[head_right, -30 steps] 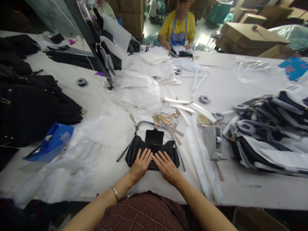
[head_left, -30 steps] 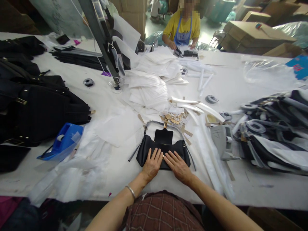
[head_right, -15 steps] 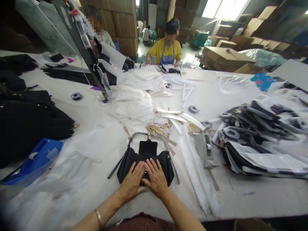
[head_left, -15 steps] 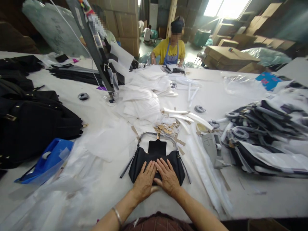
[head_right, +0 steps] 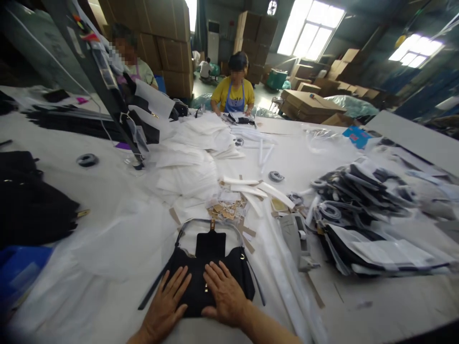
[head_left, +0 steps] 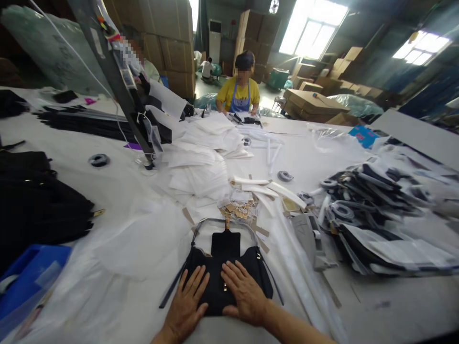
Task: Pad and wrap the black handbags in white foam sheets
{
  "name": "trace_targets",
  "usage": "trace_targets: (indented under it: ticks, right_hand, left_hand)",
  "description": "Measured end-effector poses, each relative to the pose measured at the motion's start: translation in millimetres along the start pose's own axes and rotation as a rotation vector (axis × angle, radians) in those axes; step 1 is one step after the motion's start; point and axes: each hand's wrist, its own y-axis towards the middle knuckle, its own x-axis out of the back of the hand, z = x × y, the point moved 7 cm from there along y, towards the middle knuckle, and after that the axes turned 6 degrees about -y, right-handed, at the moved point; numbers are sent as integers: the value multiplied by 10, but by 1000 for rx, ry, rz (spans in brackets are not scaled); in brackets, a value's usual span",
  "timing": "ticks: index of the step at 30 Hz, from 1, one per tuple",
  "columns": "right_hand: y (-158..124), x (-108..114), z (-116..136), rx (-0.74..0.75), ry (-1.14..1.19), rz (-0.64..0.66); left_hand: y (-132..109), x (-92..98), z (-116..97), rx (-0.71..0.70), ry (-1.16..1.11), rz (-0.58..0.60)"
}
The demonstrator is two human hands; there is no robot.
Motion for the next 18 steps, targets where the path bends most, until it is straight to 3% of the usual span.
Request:
trace_targets:
  ticks: [4, 9, 12, 18]
  right_hand:
    - [19, -8, -80, 78, -15, -67]
    - [2, -74, -89, 108, -88, -151]
    - [-2, -62, -79, 99, -113, -165]
    - [10, -61, -65, 79, -122, -153]
  left_hand:
    - [54, 95, -41, 20, 36, 17]
    - [318, 199, -228, 4, 0, 52]
    - [397, 66, -342, -62, -86, 123]
    - [291, -195, -337, -63, -209, 191]
